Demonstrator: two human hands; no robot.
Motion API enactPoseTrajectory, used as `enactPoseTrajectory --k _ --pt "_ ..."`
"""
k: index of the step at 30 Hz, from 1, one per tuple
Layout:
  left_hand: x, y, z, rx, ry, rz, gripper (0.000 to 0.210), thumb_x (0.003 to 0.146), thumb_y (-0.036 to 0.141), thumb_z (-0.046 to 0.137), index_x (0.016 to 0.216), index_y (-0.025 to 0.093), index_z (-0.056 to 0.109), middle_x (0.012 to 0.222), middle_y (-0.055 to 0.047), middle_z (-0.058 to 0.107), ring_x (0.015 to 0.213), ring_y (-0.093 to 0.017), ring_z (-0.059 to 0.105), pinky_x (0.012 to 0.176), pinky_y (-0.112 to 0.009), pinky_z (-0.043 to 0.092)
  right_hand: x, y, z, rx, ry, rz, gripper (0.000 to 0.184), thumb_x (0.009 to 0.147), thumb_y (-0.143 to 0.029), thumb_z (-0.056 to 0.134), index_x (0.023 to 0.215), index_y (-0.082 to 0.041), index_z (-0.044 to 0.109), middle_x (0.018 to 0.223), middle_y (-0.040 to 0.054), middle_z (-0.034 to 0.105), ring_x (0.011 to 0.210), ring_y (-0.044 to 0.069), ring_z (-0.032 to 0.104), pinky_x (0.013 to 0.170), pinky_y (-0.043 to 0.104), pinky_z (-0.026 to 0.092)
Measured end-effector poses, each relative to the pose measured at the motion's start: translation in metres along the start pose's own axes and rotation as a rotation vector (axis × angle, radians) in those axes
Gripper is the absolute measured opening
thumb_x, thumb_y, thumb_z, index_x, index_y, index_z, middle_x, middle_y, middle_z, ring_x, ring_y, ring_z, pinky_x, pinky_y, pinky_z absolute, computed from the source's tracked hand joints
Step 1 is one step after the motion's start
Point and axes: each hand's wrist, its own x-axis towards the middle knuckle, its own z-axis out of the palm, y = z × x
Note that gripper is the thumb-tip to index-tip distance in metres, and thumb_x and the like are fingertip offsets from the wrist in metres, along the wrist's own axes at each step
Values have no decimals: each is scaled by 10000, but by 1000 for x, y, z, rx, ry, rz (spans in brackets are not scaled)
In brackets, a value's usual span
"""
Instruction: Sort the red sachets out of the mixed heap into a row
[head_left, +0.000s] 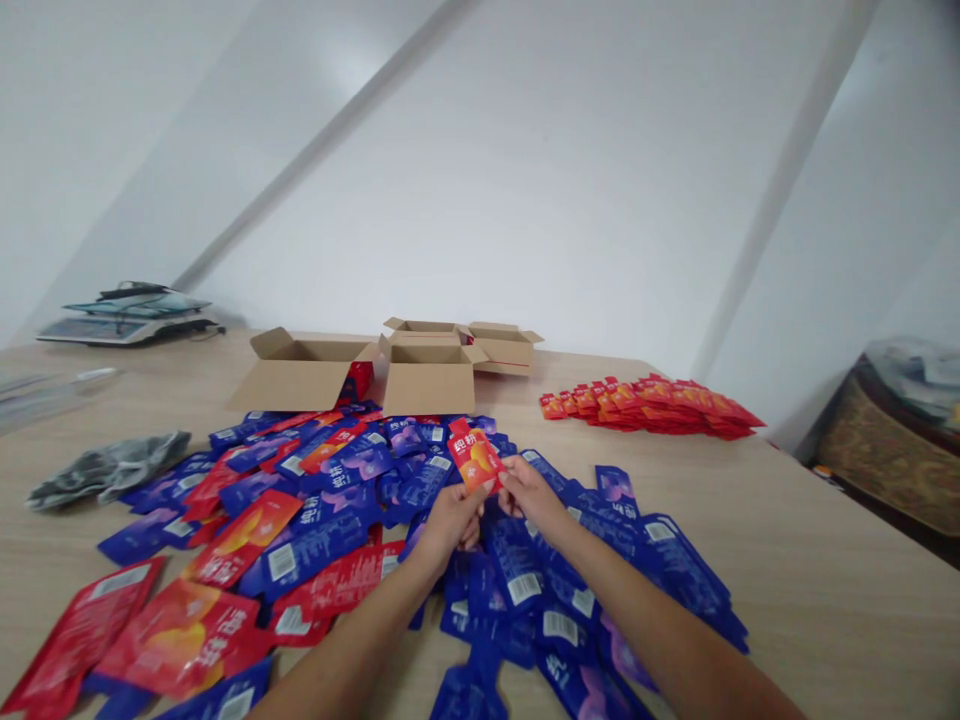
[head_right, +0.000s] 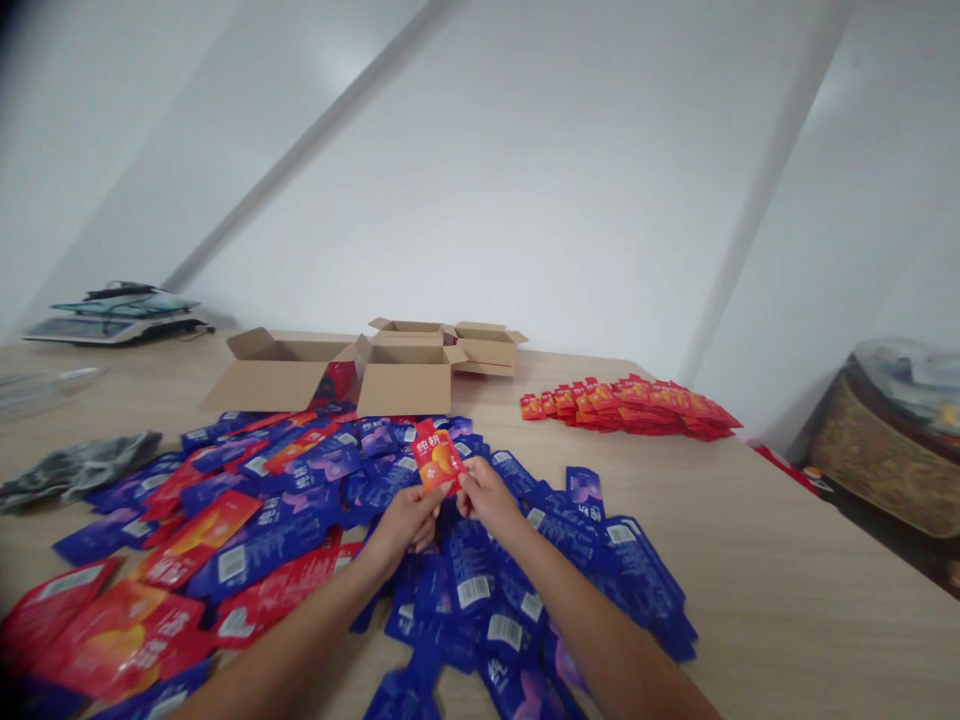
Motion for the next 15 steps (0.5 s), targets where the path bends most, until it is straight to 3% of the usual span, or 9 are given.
enactPoseTrajectory --k 3,6,11,15 --pt "-2 -8 3 156 39 12 559 736 703 432 450 224 382 227 73 310 197 -89 312 285 -208 207 25 3 -39 15 277 -12 289 721 -427 538 875 -188 487 453 -85 483 364 83 420 358 170 270" --pt "-6 -16 6 278 49 51 551 784 674 388 498 206 440 266 67 369 236 -91 352 326 -204 253 58 13 -90 -2 555 -13 229 694 -377 552 800 -184 492 482 -68 498 385 80 442 357 166 281" --pt "-8 -27 7 367 51 54 507 841 604 368 545 203 458 310 81 369 279 -96 370 381 -210 293 117 36 -165 -77 811 32 151 748 -312 517 805 -174 503 455 -69 477 365 71 423 373 165 313" --pt "-9 -25 7 442 68 60 504 856 576 362 526 206 451 348 72 376 315 -102 388 409 -221 300 155 48 -199 -152 901 100 233 784 -303 510 962 -158 549 429 -68 478 340 90 424 377 184 326"
